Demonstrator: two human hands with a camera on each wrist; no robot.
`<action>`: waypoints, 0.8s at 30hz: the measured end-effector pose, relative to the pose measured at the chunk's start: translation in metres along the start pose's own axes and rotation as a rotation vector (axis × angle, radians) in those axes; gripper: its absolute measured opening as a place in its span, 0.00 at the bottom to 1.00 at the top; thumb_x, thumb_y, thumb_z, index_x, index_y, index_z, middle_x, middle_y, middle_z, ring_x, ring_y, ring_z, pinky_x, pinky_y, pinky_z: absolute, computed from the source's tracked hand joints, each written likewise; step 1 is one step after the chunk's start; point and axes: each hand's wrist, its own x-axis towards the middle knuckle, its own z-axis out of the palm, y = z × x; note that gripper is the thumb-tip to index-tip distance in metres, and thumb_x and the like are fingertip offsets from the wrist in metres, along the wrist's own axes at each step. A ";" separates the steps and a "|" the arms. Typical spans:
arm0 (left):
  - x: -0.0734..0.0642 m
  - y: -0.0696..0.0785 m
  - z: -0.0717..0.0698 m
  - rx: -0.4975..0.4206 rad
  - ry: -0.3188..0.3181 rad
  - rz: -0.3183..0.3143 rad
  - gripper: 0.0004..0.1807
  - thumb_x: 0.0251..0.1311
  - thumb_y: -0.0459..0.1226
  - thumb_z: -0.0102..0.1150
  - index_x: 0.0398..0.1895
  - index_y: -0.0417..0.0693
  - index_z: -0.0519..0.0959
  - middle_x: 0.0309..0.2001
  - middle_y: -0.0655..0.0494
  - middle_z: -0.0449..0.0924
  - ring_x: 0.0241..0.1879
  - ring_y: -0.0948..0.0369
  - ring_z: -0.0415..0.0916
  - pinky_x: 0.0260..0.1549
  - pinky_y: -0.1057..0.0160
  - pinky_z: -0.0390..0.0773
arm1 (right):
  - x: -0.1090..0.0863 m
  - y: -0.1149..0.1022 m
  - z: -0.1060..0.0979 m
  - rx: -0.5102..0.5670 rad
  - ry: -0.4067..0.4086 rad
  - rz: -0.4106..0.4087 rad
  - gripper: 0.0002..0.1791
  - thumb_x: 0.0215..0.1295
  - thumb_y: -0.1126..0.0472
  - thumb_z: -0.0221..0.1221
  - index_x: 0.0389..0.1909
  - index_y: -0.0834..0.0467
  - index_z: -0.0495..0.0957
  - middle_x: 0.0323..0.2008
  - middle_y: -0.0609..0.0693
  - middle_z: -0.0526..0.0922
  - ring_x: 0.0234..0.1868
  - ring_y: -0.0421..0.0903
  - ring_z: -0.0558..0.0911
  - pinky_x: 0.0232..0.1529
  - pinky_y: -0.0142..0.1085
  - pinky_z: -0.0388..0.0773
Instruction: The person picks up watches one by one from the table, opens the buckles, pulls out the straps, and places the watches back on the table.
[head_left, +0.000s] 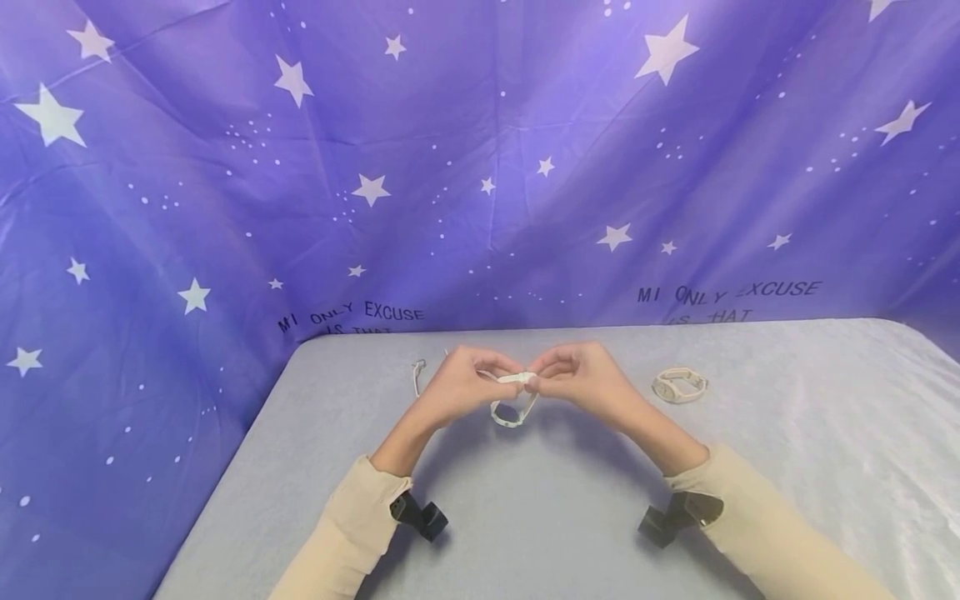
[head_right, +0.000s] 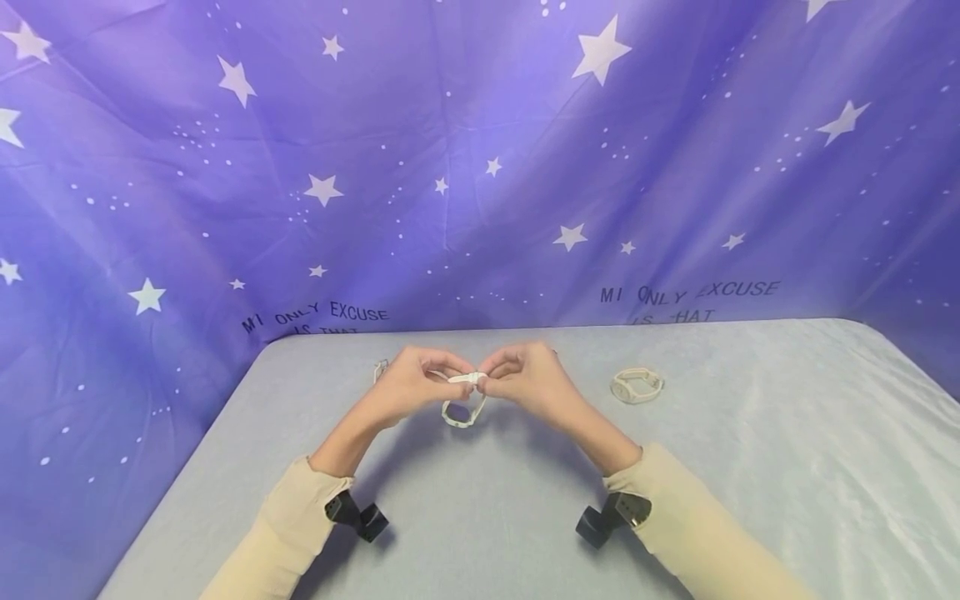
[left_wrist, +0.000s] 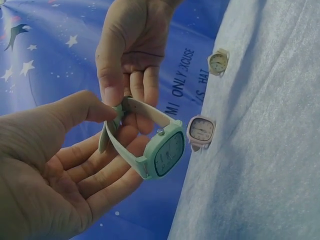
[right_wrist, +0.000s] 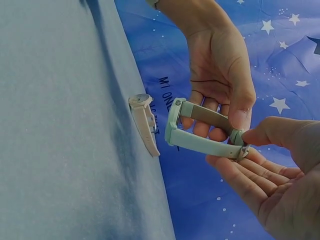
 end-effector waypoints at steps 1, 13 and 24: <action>0.000 0.000 0.000 0.003 -0.005 0.007 0.12 0.53 0.31 0.71 0.43 0.39 0.88 0.37 0.45 0.89 0.33 0.52 0.87 0.34 0.65 0.85 | 0.000 0.000 -0.001 0.003 -0.005 0.005 0.12 0.59 0.60 0.70 0.41 0.63 0.86 0.37 0.55 0.91 0.40 0.45 0.89 0.44 0.34 0.85; -0.001 -0.001 0.000 -0.024 -0.016 0.031 0.12 0.54 0.28 0.67 0.43 0.37 0.86 0.37 0.42 0.88 0.33 0.48 0.87 0.34 0.66 0.84 | 0.003 0.000 -0.001 0.180 -0.051 0.049 0.15 0.59 0.65 0.69 0.44 0.69 0.83 0.37 0.59 0.91 0.39 0.47 0.90 0.48 0.39 0.87; -0.002 0.001 0.000 -0.039 -0.008 -0.006 0.12 0.54 0.30 0.67 0.43 0.40 0.86 0.37 0.45 0.88 0.37 0.40 0.86 0.31 0.67 0.80 | 0.004 0.005 -0.002 0.301 -0.081 0.075 0.14 0.64 0.68 0.65 0.47 0.73 0.79 0.37 0.58 0.91 0.39 0.46 0.90 0.53 0.48 0.85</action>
